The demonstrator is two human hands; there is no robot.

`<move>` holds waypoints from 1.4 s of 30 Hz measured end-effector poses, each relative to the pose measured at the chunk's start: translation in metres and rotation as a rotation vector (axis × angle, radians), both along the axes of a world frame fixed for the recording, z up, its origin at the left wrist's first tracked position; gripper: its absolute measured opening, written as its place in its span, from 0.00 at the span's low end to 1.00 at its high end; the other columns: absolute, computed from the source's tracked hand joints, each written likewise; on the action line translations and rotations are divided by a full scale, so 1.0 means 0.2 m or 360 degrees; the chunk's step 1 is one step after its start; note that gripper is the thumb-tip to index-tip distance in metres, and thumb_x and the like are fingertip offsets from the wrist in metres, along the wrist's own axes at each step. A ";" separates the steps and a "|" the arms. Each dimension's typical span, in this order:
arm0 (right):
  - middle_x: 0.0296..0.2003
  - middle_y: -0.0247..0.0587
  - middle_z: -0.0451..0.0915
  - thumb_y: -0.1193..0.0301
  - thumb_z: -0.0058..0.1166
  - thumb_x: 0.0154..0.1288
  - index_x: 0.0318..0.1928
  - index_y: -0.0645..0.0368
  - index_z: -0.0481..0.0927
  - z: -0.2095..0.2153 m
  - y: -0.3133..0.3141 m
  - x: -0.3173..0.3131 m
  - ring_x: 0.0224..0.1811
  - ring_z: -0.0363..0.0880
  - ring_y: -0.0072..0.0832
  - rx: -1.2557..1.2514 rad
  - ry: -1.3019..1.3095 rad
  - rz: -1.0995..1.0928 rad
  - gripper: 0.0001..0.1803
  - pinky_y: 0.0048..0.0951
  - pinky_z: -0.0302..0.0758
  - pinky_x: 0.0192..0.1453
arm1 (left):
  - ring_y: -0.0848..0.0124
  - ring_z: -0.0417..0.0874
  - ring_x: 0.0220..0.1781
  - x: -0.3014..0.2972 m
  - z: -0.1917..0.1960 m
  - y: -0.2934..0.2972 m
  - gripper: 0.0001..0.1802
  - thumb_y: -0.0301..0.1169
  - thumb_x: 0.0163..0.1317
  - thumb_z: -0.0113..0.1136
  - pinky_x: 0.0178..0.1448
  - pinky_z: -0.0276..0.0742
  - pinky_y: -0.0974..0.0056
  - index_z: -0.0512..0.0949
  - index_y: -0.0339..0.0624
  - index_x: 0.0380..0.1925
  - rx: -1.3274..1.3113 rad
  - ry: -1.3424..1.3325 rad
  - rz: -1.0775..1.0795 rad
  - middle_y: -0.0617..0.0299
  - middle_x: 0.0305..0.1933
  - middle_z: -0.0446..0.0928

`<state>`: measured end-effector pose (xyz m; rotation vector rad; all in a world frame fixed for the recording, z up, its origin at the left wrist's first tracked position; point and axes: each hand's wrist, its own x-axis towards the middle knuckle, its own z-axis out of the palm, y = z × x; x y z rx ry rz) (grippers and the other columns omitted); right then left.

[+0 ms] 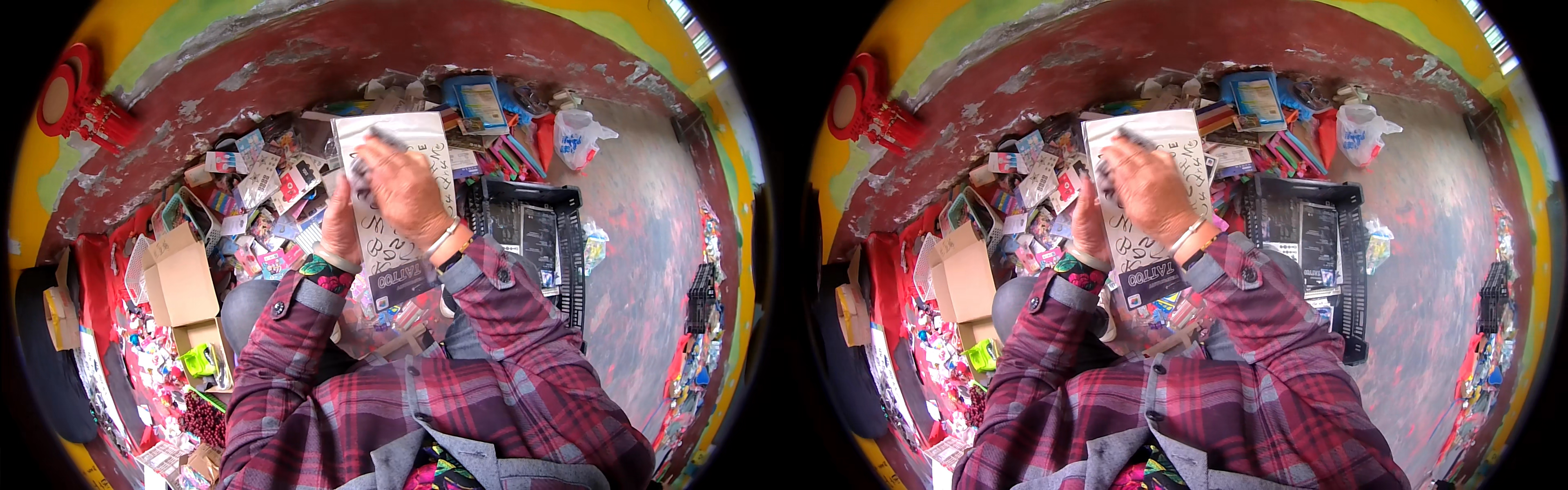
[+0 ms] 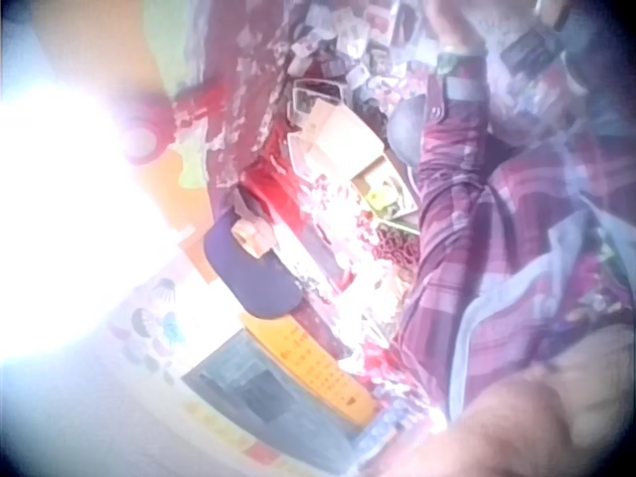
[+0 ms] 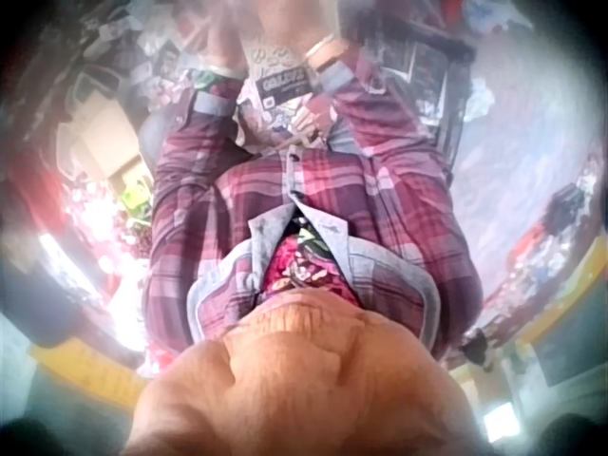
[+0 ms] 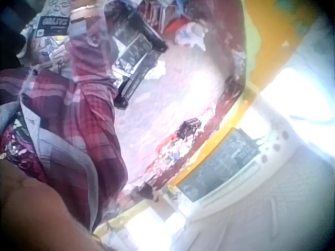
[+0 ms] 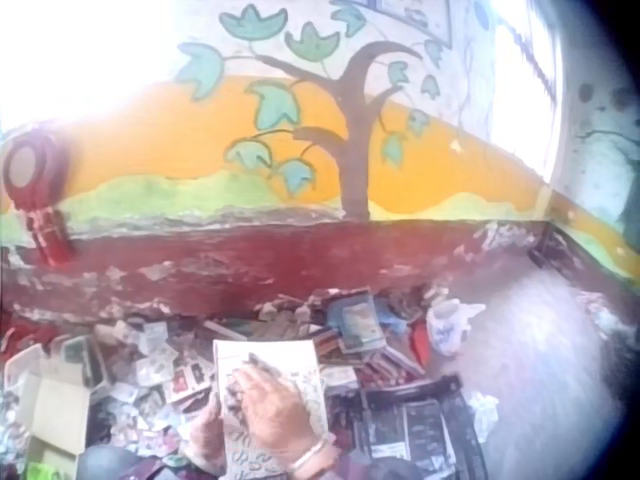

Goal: The person sits on the floor and sorts through a pile of stationery items, including temporary tattoo sheets and sticker packs. They pick up individual items, flip them over to inspect both sides, and wipe the surfaces with a cloth before placing them back into the pile.

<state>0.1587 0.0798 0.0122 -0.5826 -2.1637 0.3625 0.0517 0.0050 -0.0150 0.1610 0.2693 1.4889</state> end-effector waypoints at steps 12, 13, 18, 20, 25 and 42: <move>0.54 0.42 0.74 0.68 0.52 0.61 0.56 0.53 0.73 -0.03 -0.17 -0.03 0.62 0.68 0.38 -0.0090 -0.0010 0.0338 0.21 0.38 0.64 0.58 | 0.59 0.79 0.46 -0.19 -0.06 0.06 0.24 0.47 0.67 0.44 0.54 0.75 0.54 0.73 0.38 0.49 0.0276 -0.0082 -0.0059 0.53 0.46 0.77; 0.56 0.41 0.73 0.68 0.53 0.60 0.57 0.52 0.73 -0.01 -0.21 -0.03 0.64 0.67 0.36 -0.0038 -0.0123 0.0404 0.23 0.37 0.64 0.58 | 0.59 0.80 0.46 -0.25 -0.11 0.07 0.25 0.48 0.67 0.43 0.55 0.74 0.54 0.72 0.37 0.51 0.0234 -0.0064 0.0037 0.52 0.46 0.78; 0.53 0.42 0.75 0.71 0.50 0.60 0.56 0.55 0.71 -0.01 -0.08 0.00 0.60 0.69 0.35 0.0053 -0.0075 0.0147 0.21 0.37 0.63 0.59 | 0.56 0.74 0.56 -0.19 0.06 0.06 0.27 0.43 0.68 0.42 0.63 0.67 0.53 0.64 0.35 0.59 0.0100 0.0052 0.0335 0.48 0.57 0.71; 0.51 0.44 0.75 0.74 0.50 0.59 0.54 0.58 0.72 -0.03 0.02 0.02 0.58 0.71 0.39 -0.0039 0.0090 -0.0013 0.20 0.38 0.66 0.59 | 0.55 0.74 0.57 -0.17 0.11 0.04 0.27 0.43 0.68 0.42 0.63 0.68 0.52 0.63 0.34 0.60 0.0145 -0.0008 0.0202 0.47 0.58 0.70; 0.47 0.50 0.77 0.78 0.50 0.58 0.51 0.62 0.73 -0.01 0.03 0.04 0.53 0.74 0.46 -0.0152 0.0249 -0.0118 0.18 0.41 0.69 0.57 | 0.55 0.75 0.56 -0.16 0.05 0.06 0.28 0.43 0.68 0.43 0.60 0.70 0.52 0.62 0.34 0.60 0.0063 0.0082 0.0194 0.48 0.59 0.70; 0.40 0.42 0.81 0.64 0.53 0.65 0.50 0.64 0.76 -0.08 0.34 0.30 0.38 0.78 0.26 -0.1413 0.0597 -0.0183 0.19 0.24 0.72 0.44 | 0.52 0.72 0.59 -0.28 0.14 0.03 0.30 0.45 0.67 0.44 0.63 0.66 0.49 0.61 0.35 0.62 0.0150 0.0155 0.0295 0.47 0.61 0.68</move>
